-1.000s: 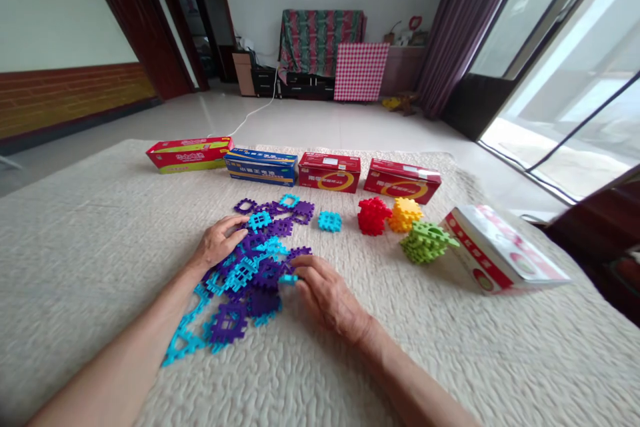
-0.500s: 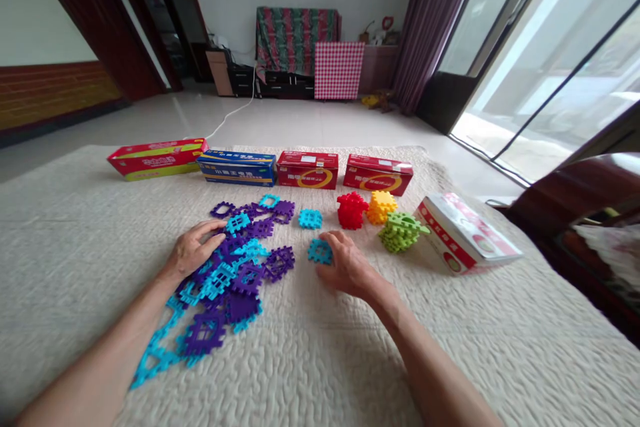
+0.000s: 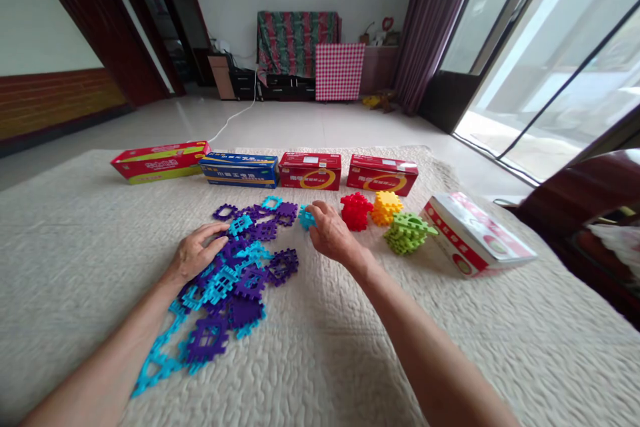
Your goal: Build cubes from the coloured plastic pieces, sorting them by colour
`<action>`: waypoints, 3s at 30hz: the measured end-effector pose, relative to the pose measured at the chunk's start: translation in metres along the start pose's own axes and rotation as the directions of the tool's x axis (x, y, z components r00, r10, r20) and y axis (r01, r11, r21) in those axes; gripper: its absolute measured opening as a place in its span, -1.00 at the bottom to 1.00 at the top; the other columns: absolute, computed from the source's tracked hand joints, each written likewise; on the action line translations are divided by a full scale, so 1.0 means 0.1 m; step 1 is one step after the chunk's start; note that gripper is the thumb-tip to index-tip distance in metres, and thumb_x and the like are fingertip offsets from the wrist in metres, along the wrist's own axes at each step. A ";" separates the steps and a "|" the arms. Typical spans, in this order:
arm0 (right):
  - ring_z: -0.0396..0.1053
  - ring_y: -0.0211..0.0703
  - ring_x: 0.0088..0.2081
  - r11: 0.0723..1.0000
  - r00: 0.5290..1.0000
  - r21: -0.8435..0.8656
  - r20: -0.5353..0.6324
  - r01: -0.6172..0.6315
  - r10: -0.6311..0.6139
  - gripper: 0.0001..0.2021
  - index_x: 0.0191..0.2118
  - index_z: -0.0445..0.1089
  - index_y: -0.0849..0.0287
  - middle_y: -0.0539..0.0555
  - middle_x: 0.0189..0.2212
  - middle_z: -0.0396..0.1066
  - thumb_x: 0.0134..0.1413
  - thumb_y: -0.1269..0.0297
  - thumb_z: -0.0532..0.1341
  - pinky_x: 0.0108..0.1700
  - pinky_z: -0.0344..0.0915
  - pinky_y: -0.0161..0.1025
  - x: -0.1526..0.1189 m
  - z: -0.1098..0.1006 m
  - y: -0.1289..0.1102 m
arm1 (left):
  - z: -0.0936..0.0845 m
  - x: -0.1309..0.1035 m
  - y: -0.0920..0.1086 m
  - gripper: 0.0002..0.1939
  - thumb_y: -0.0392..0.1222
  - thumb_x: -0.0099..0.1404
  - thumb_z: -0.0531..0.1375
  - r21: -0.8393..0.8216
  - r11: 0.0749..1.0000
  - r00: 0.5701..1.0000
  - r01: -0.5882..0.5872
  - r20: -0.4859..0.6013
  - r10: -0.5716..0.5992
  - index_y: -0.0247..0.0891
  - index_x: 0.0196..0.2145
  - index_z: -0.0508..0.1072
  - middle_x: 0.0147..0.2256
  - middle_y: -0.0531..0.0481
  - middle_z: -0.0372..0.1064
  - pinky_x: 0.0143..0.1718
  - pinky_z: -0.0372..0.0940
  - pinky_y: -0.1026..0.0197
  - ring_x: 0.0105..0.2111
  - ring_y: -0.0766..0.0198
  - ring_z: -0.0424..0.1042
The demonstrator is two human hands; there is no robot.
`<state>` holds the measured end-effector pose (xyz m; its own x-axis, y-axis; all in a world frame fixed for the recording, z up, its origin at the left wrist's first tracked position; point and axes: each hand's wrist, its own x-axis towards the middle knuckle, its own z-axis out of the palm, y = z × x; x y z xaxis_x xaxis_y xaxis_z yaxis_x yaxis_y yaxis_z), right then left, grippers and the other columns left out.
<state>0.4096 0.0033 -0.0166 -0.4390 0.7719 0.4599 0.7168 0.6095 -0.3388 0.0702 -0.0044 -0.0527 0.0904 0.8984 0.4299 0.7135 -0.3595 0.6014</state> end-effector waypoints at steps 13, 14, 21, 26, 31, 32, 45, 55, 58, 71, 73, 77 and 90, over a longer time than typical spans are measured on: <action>0.29 -0.05 0.06 0.991 0.989 0.104 -0.131 0.084 -0.070 -0.62 0.02 0.26 0.14 0.20 0.04 0.29 0.07 0.54 0.06 0.10 0.29 0.00 -0.21 0.24 -0.35 | -0.03 0.00 0.06 -0.62 0.00 0.19 0.11 0.016 1.000 1.000 0.011 0.003 -0.011 -0.23 -0.13 0.51 -0.06 -0.09 0.46 0.12 0.24 0.06 -0.01 0.11 0.40; 0.29 -0.06 0.06 0.988 0.990 0.120 -0.117 0.099 -0.085 -0.62 0.02 0.26 0.15 0.20 0.03 0.30 0.07 0.55 0.06 0.10 0.30 -0.02 -0.22 0.27 -0.38 | -0.03 0.00 0.06 -0.62 0.00 0.20 0.11 0.013 1.000 1.000 0.013 -0.003 -0.013 -0.23 -0.12 0.50 -0.05 -0.09 0.46 0.12 0.25 0.07 0.00 0.11 0.40; 0.32 -0.05 0.04 0.975 0.987 0.175 -0.104 0.140 -0.123 -0.65 -0.03 0.32 0.19 0.20 -0.01 0.37 0.05 0.55 0.06 0.07 0.31 -0.04 -0.09 0.36 -0.56 | 0.00 0.00 0.05 -0.62 -0.05 0.24 0.07 0.021 0.999 0.999 -0.027 0.038 0.026 -0.22 -0.07 0.49 -0.01 -0.06 0.46 0.16 0.23 0.04 0.05 0.11 0.38; 0.31 -0.07 0.08 0.960 0.989 0.240 -0.057 0.143 -0.133 -0.62 0.01 0.32 0.26 0.24 0.04 0.36 0.05 0.55 0.05 0.13 0.27 -0.08 0.31 0.49 -0.67 | 0.00 0.00 0.04 -0.65 -0.13 0.27 0.05 -0.034 0.995 0.991 -0.091 0.091 0.094 -0.22 -0.07 0.49 0.02 -0.06 0.44 0.19 0.20 0.05 0.07 0.15 0.37; 0.20 -0.04 0.18 0.975 0.981 0.187 0.127 0.120 -0.145 -0.42 0.09 0.27 0.27 0.24 0.15 0.27 -0.14 0.65 0.04 0.20 0.17 -0.02 0.64 0.65 -0.66 | 0.00 0.01 0.05 -0.68 -0.18 0.27 0.03 -0.099 0.986 0.984 -0.136 0.102 0.146 -0.23 -0.12 0.51 0.01 -0.08 0.44 0.18 0.21 0.04 0.09 0.16 0.36; 0.19 -0.03 0.19 0.979 0.975 0.171 0.170 0.110 -0.140 -0.40 0.10 0.26 0.24 0.22 0.17 0.25 -0.15 0.64 0.05 0.20 0.17 0.01 0.68 0.67 -0.66 | 0.00 0.01 0.06 -0.68 -0.19 0.27 0.03 -0.105 0.984 0.983 -0.142 0.100 0.153 -0.23 -0.13 0.51 0.01 -0.08 0.45 0.18 0.22 0.03 0.08 0.16 0.37; 0.36 -0.02 -0.05 0.984 0.972 0.177 0.228 0.024 -0.064 -0.60 -0.07 0.38 0.16 0.17 -0.07 0.39 -0.13 0.46 0.20 0.02 0.28 -0.01 0.70 0.60 -0.72 | 0.00 0.01 0.06 -0.70 -0.22 0.26 0.05 -0.121 0.984 0.986 -0.134 0.086 0.145 -0.22 -0.13 0.51 -0.01 -0.06 0.46 0.16 0.24 0.03 0.05 0.17 0.39; 0.39 -0.05 -0.12 0.993 0.988 0.056 -0.114 -0.099 0.105 -0.64 -0.06 0.34 0.17 0.17 -0.10 0.36 -0.06 0.42 0.23 -0.07 0.34 -0.11 0.17 0.16 -0.08 | 0.00 0.01 0.07 -0.68 -0.15 0.24 0.05 -0.104 0.988 0.987 -0.111 0.107 0.122 -0.21 -0.14 0.52 -0.03 -0.07 0.47 0.19 0.21 0.01 0.06 0.14 0.38; 0.39 -0.07 -0.18 0.986 0.978 0.039 -0.131 -0.161 0.165 -0.67 -0.09 0.36 0.16 0.17 -0.11 0.37 -0.06 0.38 0.23 -0.14 0.36 -0.13 0.09 0.10 0.10 | 0.00 0.01 0.07 -0.68 -0.15 0.24 0.05 -0.095 0.991 0.989 -0.096 0.107 0.106 -0.21 -0.15 0.52 -0.04 -0.07 0.47 0.18 0.21 0.01 0.06 0.15 0.38; 0.30 0.06 0.03 0.992 0.977 0.032 -0.175 -0.121 0.125 -0.57 0.00 0.29 0.20 0.27 0.05 0.23 -0.07 0.47 0.15 0.03 0.32 0.03 -0.01 0.15 0.10 | -0.01 0.01 0.06 -0.67 -0.11 0.25 0.05 -0.085 0.992 0.987 -0.096 0.121 0.106 -0.22 -0.15 0.52 -0.03 -0.09 0.46 0.19 0.20 0.01 0.06 0.14 0.38; 0.23 0.07 0.12 0.995 0.968 0.027 -0.230 -0.096 0.100 -0.55 0.03 0.26 0.17 0.25 0.11 0.18 -0.06 0.51 0.11 0.10 0.27 0.07 -0.09 0.14 -0.01 | -0.01 0.01 0.06 -0.67 -0.12 0.25 0.05 -0.090 0.991 0.987 -0.095 0.119 0.106 -0.23 -0.15 0.52 -0.02 -0.09 0.46 0.19 0.20 0.01 0.06 0.14 0.38; 0.21 -0.02 0.14 0.998 0.985 0.065 -0.175 0.008 0.004 -0.57 0.02 0.25 0.08 0.16 0.10 0.22 0.02 0.57 0.05 0.14 0.24 0.03 -0.39 0.13 -0.32 | 0.00 0.00 0.06 -0.67 -0.10 0.24 0.06 -0.095 0.992 0.991 -0.081 0.102 0.091 -0.21 -0.15 0.53 -0.03 -0.08 0.47 0.19 0.19 0.02 0.06 0.15 0.38; 0.29 -0.06 0.00 0.991 0.997 0.116 -0.024 -0.070 0.073 -0.59 -0.01 0.30 0.22 0.21 -0.03 0.31 -0.01 0.57 0.03 0.10 0.24 -0.06 -0.57 0.24 -0.59 | 0.01 0.05 0.08 -0.63 -0.07 0.25 0.01 0.006 0.997 0.994 0.076 0.079 -0.076 -0.22 -0.16 0.53 -0.10 -0.05 0.51 0.07 0.30 0.13 -0.04 0.23 0.46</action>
<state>0.3790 -0.0726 -0.0429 -0.3727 0.8098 0.4532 0.6778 0.5711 -0.4630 0.0772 -0.0024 -0.0465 0.0903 0.9403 0.3282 0.7225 -0.2886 0.6283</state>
